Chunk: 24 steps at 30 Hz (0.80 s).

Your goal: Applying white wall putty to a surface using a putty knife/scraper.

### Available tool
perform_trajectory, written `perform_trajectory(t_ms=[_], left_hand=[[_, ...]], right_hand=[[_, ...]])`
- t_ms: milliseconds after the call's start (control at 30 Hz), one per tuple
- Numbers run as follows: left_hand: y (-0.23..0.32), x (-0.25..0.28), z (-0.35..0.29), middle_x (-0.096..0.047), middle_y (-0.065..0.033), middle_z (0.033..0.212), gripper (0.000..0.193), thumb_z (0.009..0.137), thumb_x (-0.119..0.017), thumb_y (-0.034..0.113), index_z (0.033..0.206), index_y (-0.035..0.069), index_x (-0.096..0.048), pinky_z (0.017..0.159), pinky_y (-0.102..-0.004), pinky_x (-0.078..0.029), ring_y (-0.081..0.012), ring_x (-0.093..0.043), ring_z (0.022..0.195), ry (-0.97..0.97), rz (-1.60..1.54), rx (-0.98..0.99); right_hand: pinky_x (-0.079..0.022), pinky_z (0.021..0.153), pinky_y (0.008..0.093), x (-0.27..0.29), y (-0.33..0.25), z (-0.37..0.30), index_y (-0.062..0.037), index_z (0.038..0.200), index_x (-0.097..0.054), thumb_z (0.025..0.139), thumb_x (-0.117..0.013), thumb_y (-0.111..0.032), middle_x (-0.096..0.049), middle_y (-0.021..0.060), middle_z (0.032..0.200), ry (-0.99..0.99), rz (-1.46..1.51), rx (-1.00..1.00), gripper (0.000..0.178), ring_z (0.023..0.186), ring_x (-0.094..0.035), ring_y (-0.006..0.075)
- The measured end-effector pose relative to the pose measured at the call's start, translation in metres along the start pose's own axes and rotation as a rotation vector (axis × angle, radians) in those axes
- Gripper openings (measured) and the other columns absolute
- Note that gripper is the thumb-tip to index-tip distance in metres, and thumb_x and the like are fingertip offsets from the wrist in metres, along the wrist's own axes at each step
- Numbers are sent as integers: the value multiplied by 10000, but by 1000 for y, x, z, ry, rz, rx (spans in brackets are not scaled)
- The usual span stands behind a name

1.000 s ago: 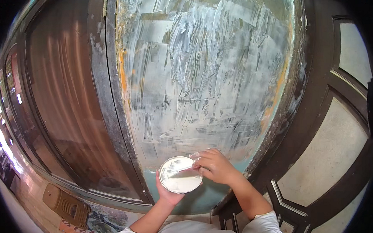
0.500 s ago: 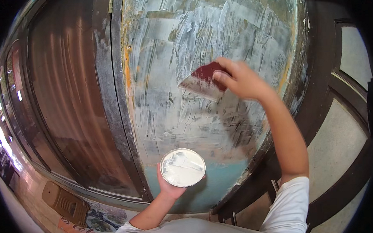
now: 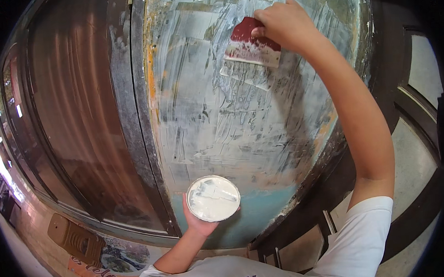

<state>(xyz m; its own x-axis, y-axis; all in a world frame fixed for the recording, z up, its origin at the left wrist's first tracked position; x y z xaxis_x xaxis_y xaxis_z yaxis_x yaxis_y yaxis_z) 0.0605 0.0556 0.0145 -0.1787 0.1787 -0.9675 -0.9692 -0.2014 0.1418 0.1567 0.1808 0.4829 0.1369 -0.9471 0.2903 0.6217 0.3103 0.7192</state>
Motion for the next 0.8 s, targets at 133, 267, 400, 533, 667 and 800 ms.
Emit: perform_trajectory(t_ms=[133,267,400,533,667,800], left_hand=[[2,-5,-3,-379,-113,1585,817,901,-391,742,1514,204,-435,1102,-768,-266,-452,-356,1429,-42,15,29],[3,1,-2,-377,-111,1587,814,902,-380,746,1514,212,-437,1111,-759,-259,-446,-358,1429,-7,38,10],[2,3,-1,-386,-110,1581,809,906,-365,750,1511,218,-441,1111,-754,-265,-437,-369,1423,0,9,20],[-2,3,3,-386,-106,1582,807,910,-362,747,1514,216,-435,1108,-744,-282,-443,-368,1422,-24,-10,53],[-1,8,7,-391,-103,1580,807,913,-358,746,1514,213,-437,1115,-729,-286,-441,-369,1423,-5,1,43],[-1,7,7,-401,-103,1575,811,914,-355,749,1514,211,-439,1126,-711,-287,-432,-374,1423,-14,-3,59]], right_hand=[[-507,788,424,5,42,-14,-63,1128,-640,959,-639,-381,-660,116,979,274,288,-38,360,961,-632,338],[-501,784,452,45,46,-29,-76,957,-739,884,-712,-245,-627,164,904,337,459,-91,186,906,-626,382],[-499,796,455,68,52,-31,-80,963,-741,865,-740,-260,-605,171,928,299,255,-9,205,917,-608,376],[-501,758,429,66,64,-33,-101,1136,-678,961,-642,-249,-680,125,910,137,191,-4,231,870,-644,342],[-498,729,431,53,74,-41,-110,1165,-657,971,-614,-166,-698,131,884,235,69,72,206,811,-646,349],[-509,699,379,53,78,-45,-114,1205,-625,1001,-568,-114,-700,124,881,239,356,-153,212,751,-642,286]])
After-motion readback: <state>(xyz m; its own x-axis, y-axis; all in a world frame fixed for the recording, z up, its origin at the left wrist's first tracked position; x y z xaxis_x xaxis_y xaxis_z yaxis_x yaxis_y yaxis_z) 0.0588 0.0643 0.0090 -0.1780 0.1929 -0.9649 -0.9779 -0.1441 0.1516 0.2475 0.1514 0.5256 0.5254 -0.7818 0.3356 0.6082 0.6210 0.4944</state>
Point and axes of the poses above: each hand's wrist, its own z-axis towards the middle knuckle, its own x-axis out of the back of the hand, y = z × x, the point moved 3 cm from there along z, towards the middle knuckle
